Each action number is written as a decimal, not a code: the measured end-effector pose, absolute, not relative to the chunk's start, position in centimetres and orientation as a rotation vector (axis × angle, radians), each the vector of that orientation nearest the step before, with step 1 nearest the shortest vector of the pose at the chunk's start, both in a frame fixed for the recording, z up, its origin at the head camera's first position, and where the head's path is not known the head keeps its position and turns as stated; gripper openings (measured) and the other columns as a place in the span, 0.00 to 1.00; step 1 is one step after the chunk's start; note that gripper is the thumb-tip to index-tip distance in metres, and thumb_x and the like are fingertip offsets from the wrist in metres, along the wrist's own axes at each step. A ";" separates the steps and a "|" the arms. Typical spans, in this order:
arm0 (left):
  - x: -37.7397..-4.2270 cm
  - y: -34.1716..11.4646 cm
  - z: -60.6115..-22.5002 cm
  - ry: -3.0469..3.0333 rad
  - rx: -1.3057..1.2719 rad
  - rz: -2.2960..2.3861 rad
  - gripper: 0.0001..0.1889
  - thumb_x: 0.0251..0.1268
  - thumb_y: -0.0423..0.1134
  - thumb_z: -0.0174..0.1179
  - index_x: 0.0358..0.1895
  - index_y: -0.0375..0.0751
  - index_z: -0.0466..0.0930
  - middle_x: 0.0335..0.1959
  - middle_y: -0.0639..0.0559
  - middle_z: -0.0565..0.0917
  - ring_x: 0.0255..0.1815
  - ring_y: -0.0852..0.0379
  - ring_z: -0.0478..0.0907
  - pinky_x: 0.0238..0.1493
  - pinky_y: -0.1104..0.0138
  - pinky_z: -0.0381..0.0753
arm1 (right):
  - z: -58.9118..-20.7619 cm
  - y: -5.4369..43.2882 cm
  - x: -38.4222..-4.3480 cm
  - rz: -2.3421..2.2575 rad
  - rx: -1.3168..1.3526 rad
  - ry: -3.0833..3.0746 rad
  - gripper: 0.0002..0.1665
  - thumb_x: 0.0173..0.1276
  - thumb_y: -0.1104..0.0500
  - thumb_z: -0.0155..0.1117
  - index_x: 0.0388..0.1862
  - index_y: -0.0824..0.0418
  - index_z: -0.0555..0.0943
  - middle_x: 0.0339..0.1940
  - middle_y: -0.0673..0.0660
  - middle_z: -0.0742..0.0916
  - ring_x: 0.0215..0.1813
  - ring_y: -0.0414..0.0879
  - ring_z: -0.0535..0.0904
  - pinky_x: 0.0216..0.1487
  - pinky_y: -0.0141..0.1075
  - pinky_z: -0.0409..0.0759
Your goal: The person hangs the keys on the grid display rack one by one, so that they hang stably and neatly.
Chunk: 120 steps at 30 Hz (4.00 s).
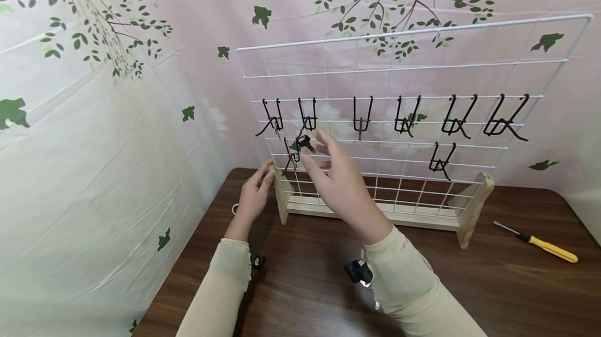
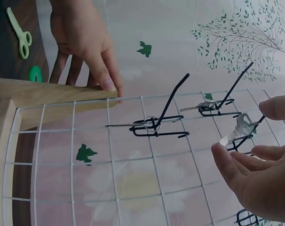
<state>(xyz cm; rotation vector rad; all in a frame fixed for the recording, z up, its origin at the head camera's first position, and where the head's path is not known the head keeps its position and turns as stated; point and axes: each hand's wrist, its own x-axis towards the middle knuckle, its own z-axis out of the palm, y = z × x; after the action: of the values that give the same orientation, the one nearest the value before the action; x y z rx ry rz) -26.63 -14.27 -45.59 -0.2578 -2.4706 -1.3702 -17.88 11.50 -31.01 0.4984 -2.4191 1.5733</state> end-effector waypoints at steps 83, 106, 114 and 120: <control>-26.6 -14.1 -45.6 -2.504 -0.240 -1.302 0.25 0.86 0.58 0.50 0.80 0.63 0.72 0.71 0.42 0.83 0.71 0.42 0.82 0.70 0.43 0.82 | -51.6 20.3 -15.6 0.961 0.688 -3.036 0.18 0.59 0.48 0.85 0.33 0.53 0.83 0.36 0.47 0.78 0.40 0.41 0.68 0.42 0.33 0.70; -26.5 -14.0 -45.7 -2.504 -0.220 -1.329 0.25 0.86 0.60 0.50 0.80 0.65 0.72 0.72 0.42 0.82 0.73 0.42 0.80 0.72 0.43 0.81 | -51.1 20.0 -15.3 1.184 0.791 -3.078 0.17 0.64 0.51 0.81 0.28 0.52 0.79 0.23 0.40 0.81 0.26 0.29 0.71 0.32 0.28 0.72; -26.5 -14.1 -45.8 -2.497 -0.224 -1.360 0.26 0.86 0.59 0.50 0.80 0.63 0.72 0.71 0.44 0.84 0.67 0.43 0.84 0.64 0.45 0.87 | -49.9 19.7 -14.7 1.301 0.819 -3.044 0.14 0.70 0.49 0.77 0.32 0.52 0.80 0.27 0.41 0.84 0.28 0.29 0.74 0.32 0.28 0.74; -26.6 -14.0 -45.7 -2.489 -0.237 -1.355 0.26 0.85 0.59 0.51 0.80 0.63 0.72 0.70 0.43 0.84 0.66 0.44 0.85 0.63 0.46 0.87 | -48.7 19.3 -14.2 1.637 0.901 -2.982 0.14 0.73 0.51 0.74 0.36 0.57 0.80 0.27 0.51 0.88 0.24 0.35 0.79 0.26 0.32 0.81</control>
<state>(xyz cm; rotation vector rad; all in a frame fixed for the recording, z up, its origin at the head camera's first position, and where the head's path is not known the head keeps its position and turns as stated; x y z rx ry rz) -26.63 -14.02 -45.71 -0.2372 -2.4886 -1.3554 -14.24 19.34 -48.65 0.9006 -2.9821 1.6371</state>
